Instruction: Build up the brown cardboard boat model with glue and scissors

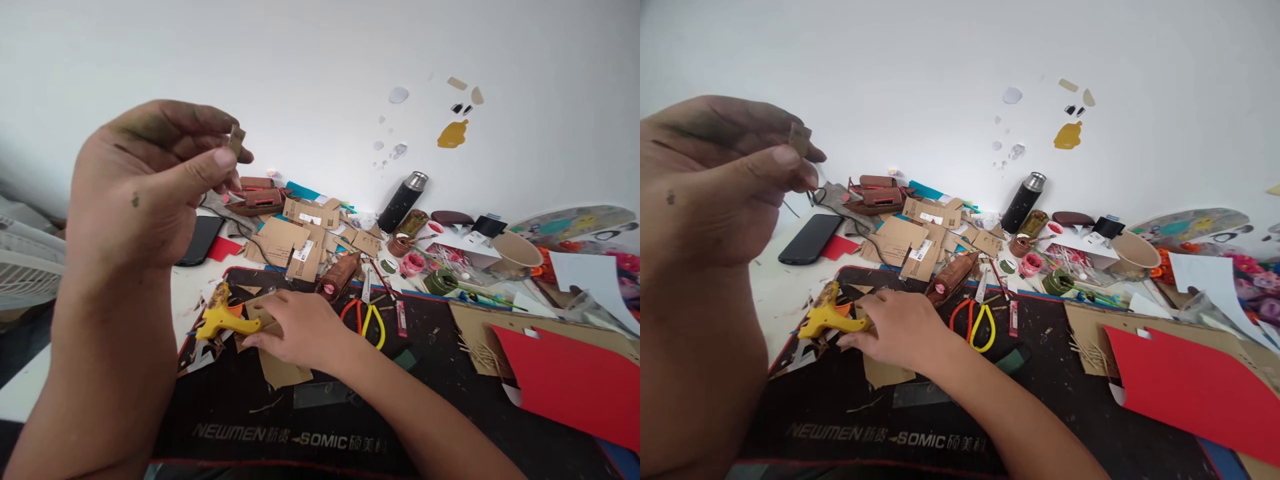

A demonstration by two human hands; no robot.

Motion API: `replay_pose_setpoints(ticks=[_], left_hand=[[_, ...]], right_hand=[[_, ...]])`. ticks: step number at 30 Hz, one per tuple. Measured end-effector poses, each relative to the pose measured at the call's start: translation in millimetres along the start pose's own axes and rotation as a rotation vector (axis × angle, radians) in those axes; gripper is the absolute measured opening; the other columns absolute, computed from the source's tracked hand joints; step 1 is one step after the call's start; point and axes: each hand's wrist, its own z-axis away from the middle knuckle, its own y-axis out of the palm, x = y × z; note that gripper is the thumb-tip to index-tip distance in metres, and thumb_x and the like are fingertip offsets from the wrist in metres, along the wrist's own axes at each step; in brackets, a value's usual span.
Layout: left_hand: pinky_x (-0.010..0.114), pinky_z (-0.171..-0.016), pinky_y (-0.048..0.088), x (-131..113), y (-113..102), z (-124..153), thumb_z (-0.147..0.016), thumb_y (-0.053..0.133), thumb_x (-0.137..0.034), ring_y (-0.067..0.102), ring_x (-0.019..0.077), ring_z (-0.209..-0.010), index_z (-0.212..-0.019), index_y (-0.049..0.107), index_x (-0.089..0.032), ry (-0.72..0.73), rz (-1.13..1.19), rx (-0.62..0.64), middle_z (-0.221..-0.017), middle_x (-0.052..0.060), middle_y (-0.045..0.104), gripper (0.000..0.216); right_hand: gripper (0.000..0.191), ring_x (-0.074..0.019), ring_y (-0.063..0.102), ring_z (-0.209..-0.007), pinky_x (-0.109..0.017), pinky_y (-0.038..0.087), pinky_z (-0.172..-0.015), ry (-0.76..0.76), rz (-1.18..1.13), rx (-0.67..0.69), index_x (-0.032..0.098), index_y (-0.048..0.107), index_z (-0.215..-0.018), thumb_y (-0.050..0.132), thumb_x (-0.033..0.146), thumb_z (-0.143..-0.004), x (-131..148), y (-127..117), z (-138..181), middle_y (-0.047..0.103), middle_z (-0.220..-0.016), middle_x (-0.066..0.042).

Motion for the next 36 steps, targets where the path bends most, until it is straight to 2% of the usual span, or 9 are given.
replay_pose_setpoints(ticks=[7, 11, 14, 17, 23, 27, 31, 33, 36], left_hand=[[0.041, -0.084, 0.065, -14, -18, 5, -0.077, 0.090, -0.024, 0.074, 0.0223, -0.091, -0.097, 0.081, -0.029, -0.007, -0.068, -0.020, -0.091, 0.002, 0.073, 0.023], [0.043, -0.080, 0.065, -17, -19, 6, -0.080, 0.091, -0.033, 0.077, 0.0251, -0.093, -0.095, 0.078, -0.031, 0.047, -0.147, -0.033, -0.095, 0.002, 0.075, 0.020], [0.040, -0.080, 0.065, -16, -19, 6, -0.081, 0.086, -0.023, 0.077, 0.0237, -0.093, -0.098, 0.079, -0.029, 0.032, -0.077, -0.022, -0.094, 0.002, 0.073, 0.020], [0.038, -0.079, 0.065, -15, -23, 5, -0.080, 0.082, -0.016, 0.075, 0.0214, -0.090, -0.099, 0.080, -0.028, 0.054, -0.037, -0.019, -0.094, 0.001, 0.073, 0.022], [0.036, -0.081, 0.065, -23, -29, 2, -0.084, 0.079, -0.023, 0.076, 0.0214, -0.100, -0.122, 0.080, -0.033, 0.038, -0.110, -0.094, -0.107, -0.002, 0.077, 0.039], [0.039, -0.082, 0.065, -20, -32, 4, -0.078, 0.080, -0.016, 0.071, 0.0192, -0.081, -0.116, 0.085, -0.031, -0.015, -0.095, -0.080, -0.087, -0.002, 0.076, 0.042], [0.038, -0.084, 0.063, 11, -55, 26, -0.074, 0.089, -0.018, 0.075, 0.0194, -0.085, -0.099, 0.089, -0.026, -0.235, -0.114, -0.015, -0.096, 0.002, 0.083, 0.027], [0.035, -0.081, 0.062, 33, -73, 42, -0.077, 0.090, -0.025, 0.074, 0.0199, -0.086, -0.107, 0.087, -0.025, -0.410, -0.163, 0.078, -0.098, 0.004, 0.084, 0.029], [0.033, -0.075, 0.058, 60, -94, 63, -0.081, 0.087, -0.034, 0.072, 0.0203, -0.082, -0.112, 0.083, -0.025, -0.508, -0.334, 0.085, -0.095, 0.004, 0.083, 0.033]], right_hand=[[0.064, -0.0348, 0.075, -0.107, -0.047, 0.062, -0.088, -0.049, 0.148, 0.095, 0.017, 0.067, -0.133, 0.063, 0.072, -0.101, 17, 31, -35, 0.076, -0.122, -0.015], [0.049, -0.0338, 0.076, -0.100, -0.048, 0.062, -0.083, -0.033, 0.200, 0.144, 0.017, 0.065, -0.129, 0.064, 0.059, -0.105, 20, 42, -49, 0.075, -0.123, -0.017], [0.040, -0.0327, 0.076, -0.097, -0.047, 0.060, -0.081, 0.001, 0.211, 0.182, 0.016, 0.066, -0.125, 0.064, 0.051, -0.106, 23, 45, -56, 0.077, -0.118, -0.016], [0.040, -0.0318, 0.076, -0.095, -0.042, 0.057, -0.078, 0.055, 0.144, 0.168, 0.017, 0.068, -0.119, 0.062, 0.055, -0.105, 24, 44, -58, 0.079, -0.113, -0.015], [0.031, -0.0232, 0.072, -0.085, -0.032, 0.048, -0.071, 0.158, -0.343, -0.038, 0.023, 0.073, -0.109, 0.069, 0.051, -0.098, 7, 39, -46, 0.080, -0.100, -0.006], [0.030, -0.0133, 0.063, -0.058, -0.026, 0.047, -0.055, 0.234, -0.886, -0.053, 0.021, 0.068, -0.109, 0.063, 0.050, -0.101, -9, 40, -35, 0.073, -0.085, 0.000], [0.037, -0.0103, 0.056, -0.045, -0.022, 0.039, -0.042, 0.329, -1.173, 0.002, 0.022, 0.061, -0.098, 0.070, 0.058, -0.095, -16, 42, -28, 0.061, -0.068, 0.006], [0.040, -0.0096, 0.057, -0.044, -0.020, 0.038, -0.042, 0.347, -1.208, 0.012, 0.022, 0.060, -0.095, 0.072, 0.060, -0.093, -14, 43, -26, 0.060, -0.067, 0.007], [0.044, -0.0093, 0.056, -0.044, -0.020, 0.036, -0.040, 0.364, -1.238, 0.018, 0.022, 0.059, -0.091, 0.075, 0.063, -0.089, -11, 43, -25, 0.059, -0.064, 0.007]])
